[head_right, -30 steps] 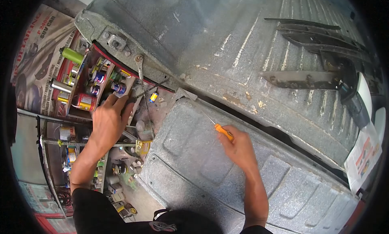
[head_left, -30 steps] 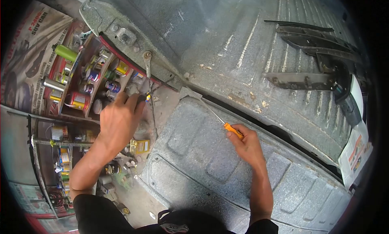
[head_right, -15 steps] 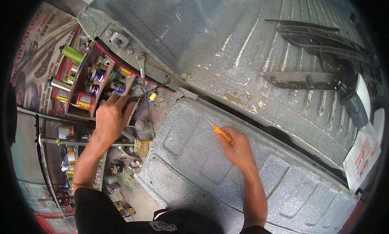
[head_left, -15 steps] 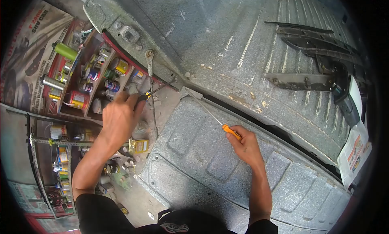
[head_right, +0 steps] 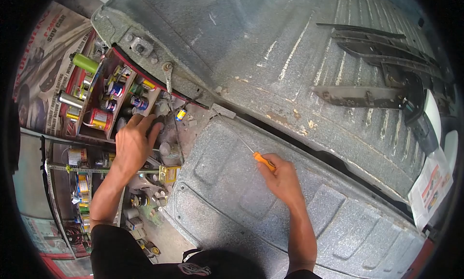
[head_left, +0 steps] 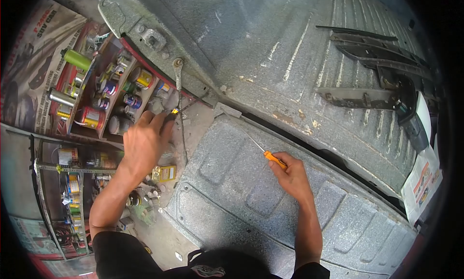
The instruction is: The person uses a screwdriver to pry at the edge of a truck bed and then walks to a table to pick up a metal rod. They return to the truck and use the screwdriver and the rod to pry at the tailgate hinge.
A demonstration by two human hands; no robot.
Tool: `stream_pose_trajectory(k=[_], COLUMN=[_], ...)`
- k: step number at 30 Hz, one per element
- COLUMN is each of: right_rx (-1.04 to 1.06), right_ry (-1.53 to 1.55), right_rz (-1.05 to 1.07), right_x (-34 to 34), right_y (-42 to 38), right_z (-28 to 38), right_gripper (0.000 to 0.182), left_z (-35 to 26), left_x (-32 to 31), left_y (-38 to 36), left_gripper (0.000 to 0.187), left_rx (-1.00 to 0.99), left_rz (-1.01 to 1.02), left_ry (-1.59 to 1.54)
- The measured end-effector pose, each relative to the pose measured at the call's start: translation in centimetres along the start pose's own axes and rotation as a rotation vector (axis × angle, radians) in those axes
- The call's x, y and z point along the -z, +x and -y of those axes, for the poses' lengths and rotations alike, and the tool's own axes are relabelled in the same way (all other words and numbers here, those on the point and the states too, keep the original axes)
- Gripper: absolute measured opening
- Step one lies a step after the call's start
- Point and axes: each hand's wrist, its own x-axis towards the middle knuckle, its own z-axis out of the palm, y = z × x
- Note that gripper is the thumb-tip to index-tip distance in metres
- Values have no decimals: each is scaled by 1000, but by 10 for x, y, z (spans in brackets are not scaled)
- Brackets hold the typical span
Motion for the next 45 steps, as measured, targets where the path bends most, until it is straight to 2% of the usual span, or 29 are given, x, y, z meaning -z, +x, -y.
stream_pose_trajectory(k=[9, 12, 15, 21, 33, 45], right_rx=[-13, -12, -11, 1, -2, -10], right_ry=[12, 8, -1, -25, -40, -87], right_rz=[12, 15, 20, 2, -8, 3], right_x=[4, 3, 3, 3, 1, -1], right_y=[5, 5, 5, 5, 6, 6], right_z=[-5, -6, -8, -9, -13, -7], right_gripper=[24, 24, 24, 27, 28, 28], left_z=[-5, -3, -5, 0, 9, 28], left_x=[8, 7, 6, 6, 7, -4], left_y=[-10, -10, -8, -6, -11, -14], left_gripper=[24, 25, 21, 23, 22, 23], left_rx=[1, 27, 10, 24, 53, 7], left_rz=[-58, -9, -55, -3, -29, -75], left_ry=[-40, -20, -26, -16, -83, -157])
